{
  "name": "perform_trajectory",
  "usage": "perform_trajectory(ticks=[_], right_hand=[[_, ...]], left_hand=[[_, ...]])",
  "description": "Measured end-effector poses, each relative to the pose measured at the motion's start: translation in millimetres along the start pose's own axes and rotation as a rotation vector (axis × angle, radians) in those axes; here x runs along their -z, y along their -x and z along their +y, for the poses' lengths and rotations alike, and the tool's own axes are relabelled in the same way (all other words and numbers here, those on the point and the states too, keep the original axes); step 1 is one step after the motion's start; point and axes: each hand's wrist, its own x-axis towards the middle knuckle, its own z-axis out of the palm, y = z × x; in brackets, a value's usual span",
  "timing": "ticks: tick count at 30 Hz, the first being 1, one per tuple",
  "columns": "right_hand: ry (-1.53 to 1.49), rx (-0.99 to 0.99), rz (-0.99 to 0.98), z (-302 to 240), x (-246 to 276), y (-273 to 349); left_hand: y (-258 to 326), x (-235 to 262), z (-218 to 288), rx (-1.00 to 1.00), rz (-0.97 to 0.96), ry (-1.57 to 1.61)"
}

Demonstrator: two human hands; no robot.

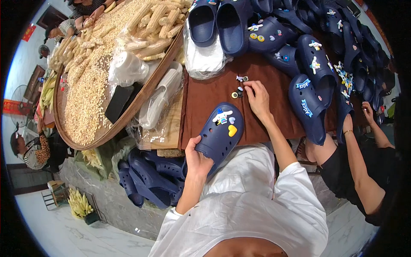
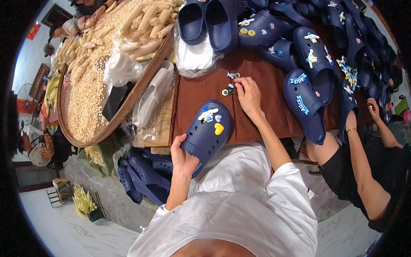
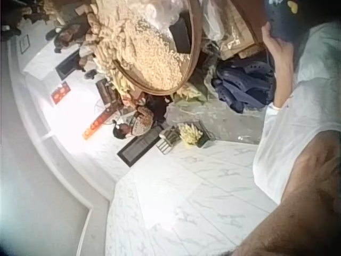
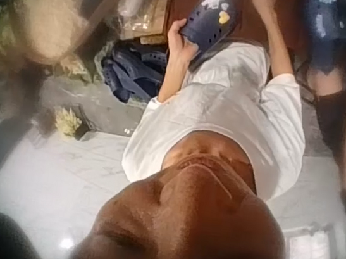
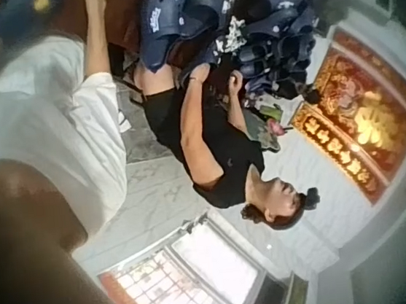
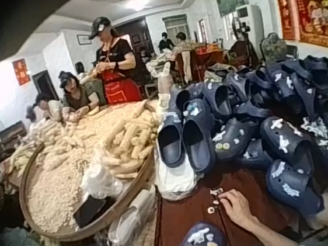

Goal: Decorating blue clog shoes by pushing plastic charms into the ventilation holes.

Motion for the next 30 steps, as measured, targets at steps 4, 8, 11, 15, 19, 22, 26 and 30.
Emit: perform_trajectory(ticks=[4, 8, 11, 15, 19, 22, 26, 30], right_hand=[[0.071, 0.122, -0.043, -2.7, -8.4, -9.5], [0.081, 0.148, -0.116, 2.6, -8.8, -11.7], [0.058, 0.140, -0.136, 0.1, -3.7, -9.1], [-0.006, 0.097, -0.110, -4.7, 6.1, 0.3], [-0.152, 0.006, -0.086, -28.0, 22.0, 23.1], [-0.259, -0.069, -0.122, -54.6, 37.9, 45.6], [-0.466, -0.234, -0.263, -86.1, 50.6, 81.6], [-0.518, -0.193, -0.374, -107.0, 51.3, 104.9]], left_hand=[[-1.8, -0.5, 1.2, 0.003, 0.001, 0.002], [-0.8, -1.9, 1.2, -0.002, 0.031, 0.010], [-3.1, 0.2, 2.8, -0.003, 0.036, 0.010], [-3.8, 2.0, 2.5, 0.018, -0.067, 0.029], [0.2, -2.2, -2.6, -0.027, -0.046, -0.052], [2.6, -8.6, -7.2, -0.124, -0.022, -0.347], [5.7, -13.8, -13.1, -0.097, -0.019, -0.518], [1.0, -5.3, -17.2, -0.141, -0.002, -0.562]])
